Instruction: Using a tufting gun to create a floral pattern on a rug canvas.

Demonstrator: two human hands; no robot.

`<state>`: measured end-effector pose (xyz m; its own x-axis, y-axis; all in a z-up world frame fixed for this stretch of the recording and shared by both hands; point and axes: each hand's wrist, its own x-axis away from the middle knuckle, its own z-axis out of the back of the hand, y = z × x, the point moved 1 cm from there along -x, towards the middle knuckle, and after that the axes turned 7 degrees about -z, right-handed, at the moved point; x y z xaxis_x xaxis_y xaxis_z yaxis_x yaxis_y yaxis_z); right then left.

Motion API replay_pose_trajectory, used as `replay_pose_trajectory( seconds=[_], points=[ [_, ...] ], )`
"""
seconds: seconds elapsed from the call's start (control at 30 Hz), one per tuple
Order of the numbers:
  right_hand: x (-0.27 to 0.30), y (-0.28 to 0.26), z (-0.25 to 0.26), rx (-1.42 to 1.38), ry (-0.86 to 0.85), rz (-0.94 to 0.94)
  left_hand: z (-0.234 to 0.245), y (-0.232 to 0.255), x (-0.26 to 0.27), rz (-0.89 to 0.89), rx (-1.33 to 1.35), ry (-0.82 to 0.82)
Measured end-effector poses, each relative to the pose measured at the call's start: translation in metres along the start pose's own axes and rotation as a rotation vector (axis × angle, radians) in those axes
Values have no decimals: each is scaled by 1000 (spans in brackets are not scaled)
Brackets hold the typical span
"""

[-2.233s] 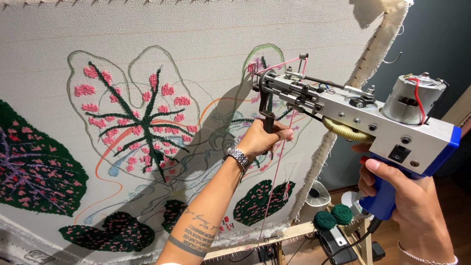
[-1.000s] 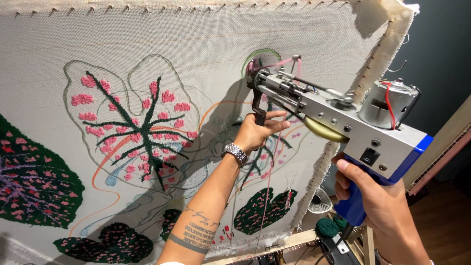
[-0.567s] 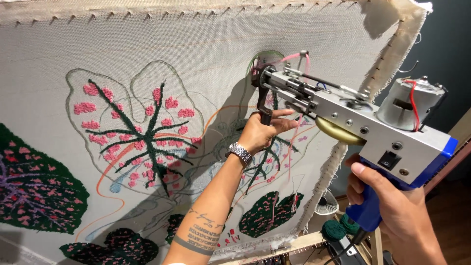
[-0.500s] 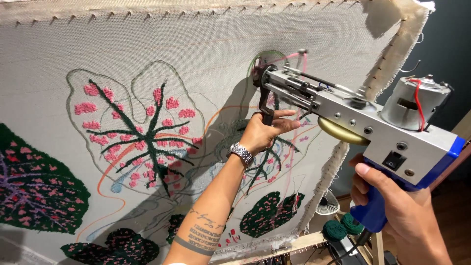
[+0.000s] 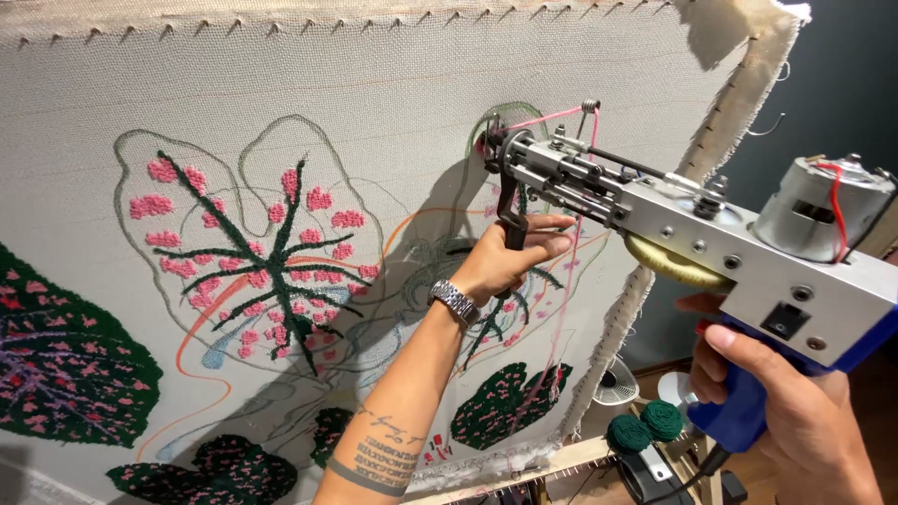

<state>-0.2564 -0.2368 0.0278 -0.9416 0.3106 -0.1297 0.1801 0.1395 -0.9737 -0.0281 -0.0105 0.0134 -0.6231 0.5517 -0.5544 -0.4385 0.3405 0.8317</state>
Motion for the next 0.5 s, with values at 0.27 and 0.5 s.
replay_pose_trajectory(
  seconds=[0.27,0.5],
  points=[
    [7,17,63,16,-79,-54,-38,25,15,134,13,-24],
    [15,18,82,24,-151,-55,-53,2,16,9,14,-51]
  ],
)
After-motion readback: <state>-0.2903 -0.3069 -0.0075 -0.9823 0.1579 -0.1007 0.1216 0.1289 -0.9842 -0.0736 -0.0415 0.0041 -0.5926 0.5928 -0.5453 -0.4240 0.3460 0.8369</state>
